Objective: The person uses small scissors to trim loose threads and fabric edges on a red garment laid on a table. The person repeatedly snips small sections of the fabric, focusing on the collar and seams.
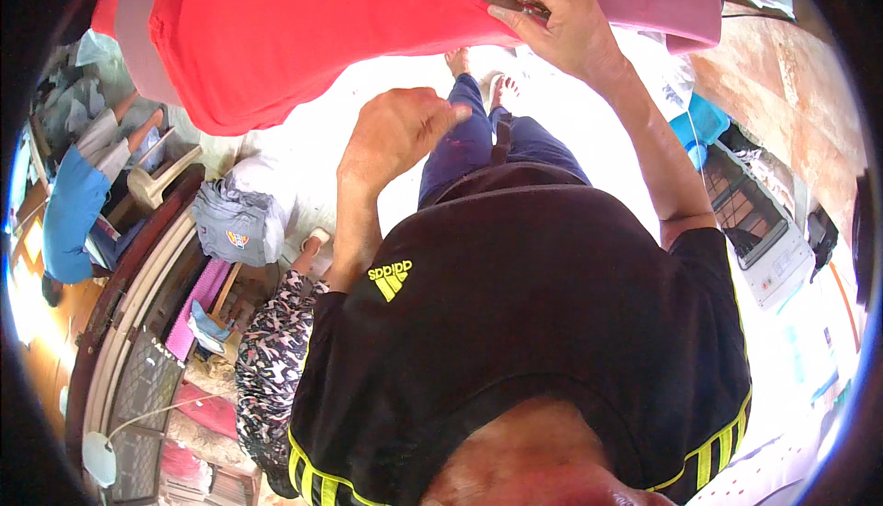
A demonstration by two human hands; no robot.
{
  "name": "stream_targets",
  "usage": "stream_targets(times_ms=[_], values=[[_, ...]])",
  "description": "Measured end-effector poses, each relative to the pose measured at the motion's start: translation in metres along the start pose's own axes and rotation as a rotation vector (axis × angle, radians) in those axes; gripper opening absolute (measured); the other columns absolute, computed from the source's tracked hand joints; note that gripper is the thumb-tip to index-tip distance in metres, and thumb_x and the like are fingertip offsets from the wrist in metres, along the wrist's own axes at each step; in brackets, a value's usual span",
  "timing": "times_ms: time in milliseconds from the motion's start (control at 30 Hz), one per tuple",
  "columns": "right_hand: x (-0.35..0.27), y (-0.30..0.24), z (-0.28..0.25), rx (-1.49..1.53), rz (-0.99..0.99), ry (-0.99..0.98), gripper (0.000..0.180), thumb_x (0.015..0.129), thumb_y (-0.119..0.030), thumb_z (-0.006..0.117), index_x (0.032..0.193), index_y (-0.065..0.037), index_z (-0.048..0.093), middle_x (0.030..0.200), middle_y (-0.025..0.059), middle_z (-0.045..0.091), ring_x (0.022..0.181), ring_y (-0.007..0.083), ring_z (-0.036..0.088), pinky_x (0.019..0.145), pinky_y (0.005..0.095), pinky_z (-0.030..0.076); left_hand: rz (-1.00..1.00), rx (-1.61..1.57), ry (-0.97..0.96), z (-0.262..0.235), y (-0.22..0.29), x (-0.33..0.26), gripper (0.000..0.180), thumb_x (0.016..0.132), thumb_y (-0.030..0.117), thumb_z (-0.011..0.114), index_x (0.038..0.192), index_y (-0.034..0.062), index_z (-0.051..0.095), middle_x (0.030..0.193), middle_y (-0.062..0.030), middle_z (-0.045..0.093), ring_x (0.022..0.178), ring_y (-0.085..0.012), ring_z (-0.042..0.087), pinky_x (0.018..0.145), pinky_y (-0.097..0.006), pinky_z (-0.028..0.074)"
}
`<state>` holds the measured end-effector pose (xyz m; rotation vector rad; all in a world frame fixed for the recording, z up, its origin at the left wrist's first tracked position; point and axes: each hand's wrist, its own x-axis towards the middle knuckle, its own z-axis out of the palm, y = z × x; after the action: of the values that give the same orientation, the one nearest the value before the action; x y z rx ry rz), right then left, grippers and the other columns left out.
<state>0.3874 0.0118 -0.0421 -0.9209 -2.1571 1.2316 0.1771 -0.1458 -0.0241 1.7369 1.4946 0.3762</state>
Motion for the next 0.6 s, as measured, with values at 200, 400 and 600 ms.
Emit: stream_targets(times_ms=[200, 400, 600], values=[[0.019, -0.011, 0.012, 0.005, -0.205, 0.042, 0.021, 0.088, -0.005, 0.073, 0.107, -0.001, 0.064, 0.097, 0.0122, 0.073, 0.081, 0.0181, 0.073, 0.067, 0.0337, 0.056, 0.148, -0.107, 0.924, -0.007, 0.000, 0.065, 0.011, 0.085, 0.008, 0.076, 0.093, 0.0015, 0.072, 0.089, -0.0128, 0.070, 0.078, -0.0269, 0.068, 0.069, -0.037, 0.053], [0.029, -0.022, 0.011, -0.131, -0.128, 0.036, 0.022, 0.086, -0.002, 0.072, 0.106, -0.002, 0.063, 0.089, 0.0145, 0.071, 0.080, 0.0260, 0.073, 0.067, 0.0347, 0.056, 0.276, 0.109, 1.059, 0.007, -0.020, 0.098, 0.012, 0.081, -0.001, 0.072, 0.090, 0.0019, 0.065, 0.085, -0.0138, 0.064, 0.079, -0.0329, 0.063, 0.069, -0.041, 0.051], [0.032, -0.021, 0.006, -0.236, -0.109, 0.017, 0.024, 0.086, -0.007, 0.073, 0.106, -0.003, 0.061, 0.089, 0.0139, 0.072, 0.079, 0.0264, 0.073, 0.067, 0.0349, 0.056, 0.240, 0.311, 1.152, 0.005, -0.026, 0.095, 0.010, 0.084, -0.001, 0.069, 0.084, 0.0006, 0.059, 0.082, -0.0147, 0.063, 0.074, -0.0327, 0.064, 0.065, -0.041, 0.050]])
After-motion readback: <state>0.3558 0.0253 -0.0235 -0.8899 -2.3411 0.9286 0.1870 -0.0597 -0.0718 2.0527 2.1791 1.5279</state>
